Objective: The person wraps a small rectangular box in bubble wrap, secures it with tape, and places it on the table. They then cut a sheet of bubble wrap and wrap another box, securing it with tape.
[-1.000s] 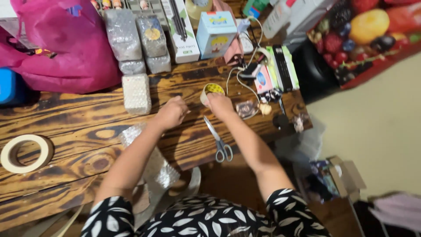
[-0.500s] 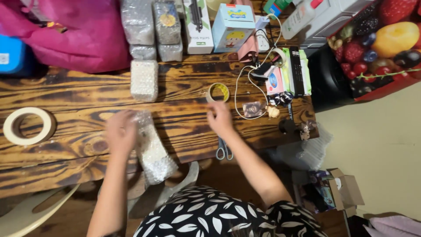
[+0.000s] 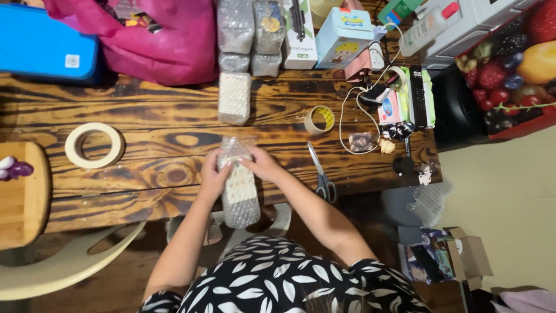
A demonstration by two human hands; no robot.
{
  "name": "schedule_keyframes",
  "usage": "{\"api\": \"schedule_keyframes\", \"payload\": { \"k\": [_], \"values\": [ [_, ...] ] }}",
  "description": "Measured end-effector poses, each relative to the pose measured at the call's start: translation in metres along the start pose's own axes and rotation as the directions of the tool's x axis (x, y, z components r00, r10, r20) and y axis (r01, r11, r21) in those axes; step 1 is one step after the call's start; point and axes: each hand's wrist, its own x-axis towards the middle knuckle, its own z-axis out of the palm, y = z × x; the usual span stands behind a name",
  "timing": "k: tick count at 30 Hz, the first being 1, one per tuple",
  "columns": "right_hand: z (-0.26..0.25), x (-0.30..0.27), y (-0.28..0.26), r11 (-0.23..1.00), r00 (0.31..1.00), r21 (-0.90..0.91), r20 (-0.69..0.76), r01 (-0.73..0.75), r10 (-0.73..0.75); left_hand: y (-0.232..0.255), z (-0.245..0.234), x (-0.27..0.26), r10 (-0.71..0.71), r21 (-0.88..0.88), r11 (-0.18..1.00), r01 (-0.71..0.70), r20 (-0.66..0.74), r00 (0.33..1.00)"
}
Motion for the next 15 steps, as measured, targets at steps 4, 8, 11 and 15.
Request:
{"api": "schedule_keyframes", "payload": {
  "k": [4,8,11,15],
  "values": [
    [-0.010,-0.024,-0.041,0.981,0.983,0.066,-0.049,0.182,-0.179,0.048,-0.007,0.007,0.246,0.066,0.966,-0.250,0.064,0.967],
    [-0.013,-0.050,-0.084,0.927,0.926,0.051,-0.087,0.372,-0.367,0.087,-0.008,0.010,0.380,0.063,0.920,-0.386,0.092,0.921],
    [-0.016,-0.062,-0.106,0.892,0.886,0.046,-0.147,0.450,-0.440,0.102,-0.004,0.020,0.535,0.101,0.838,-0.536,0.041,0.844],
    [-0.024,-0.073,-0.112,0.871,0.819,-0.137,-0.298,0.471,-0.490,0.103,0.010,0.034,0.553,0.167,0.808,-0.564,0.112,0.826]
  ]
}}
